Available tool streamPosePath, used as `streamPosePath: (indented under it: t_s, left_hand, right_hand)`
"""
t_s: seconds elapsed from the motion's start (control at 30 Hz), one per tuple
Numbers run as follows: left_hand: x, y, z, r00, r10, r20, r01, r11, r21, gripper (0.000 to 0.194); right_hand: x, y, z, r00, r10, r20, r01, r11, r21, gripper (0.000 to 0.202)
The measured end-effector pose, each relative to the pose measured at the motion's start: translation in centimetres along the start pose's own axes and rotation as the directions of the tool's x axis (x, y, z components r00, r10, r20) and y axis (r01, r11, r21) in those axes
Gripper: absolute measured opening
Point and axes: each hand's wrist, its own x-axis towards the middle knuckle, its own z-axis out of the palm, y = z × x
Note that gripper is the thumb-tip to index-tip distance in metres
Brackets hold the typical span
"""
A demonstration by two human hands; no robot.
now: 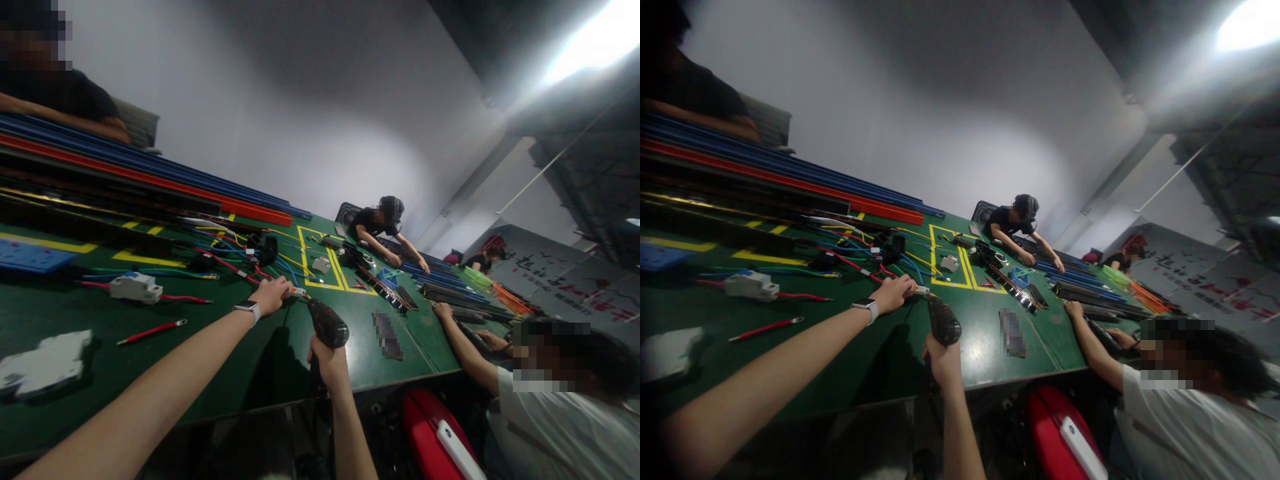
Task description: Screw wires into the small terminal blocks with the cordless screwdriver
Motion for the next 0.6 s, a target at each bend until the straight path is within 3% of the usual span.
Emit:
streamPosePath:
  t_s: [0.6]
  left_hand:
    - [0.20, -0.22, 0.32, 1.000, -0.003, -0.003, 0.003, 1.000, -0.017, 0.028]
  right_hand:
    - [0.10, 0.22, -0.07, 0.999, 0.014, 0.031, -0.016, 0.998, 0.053, 0.018]
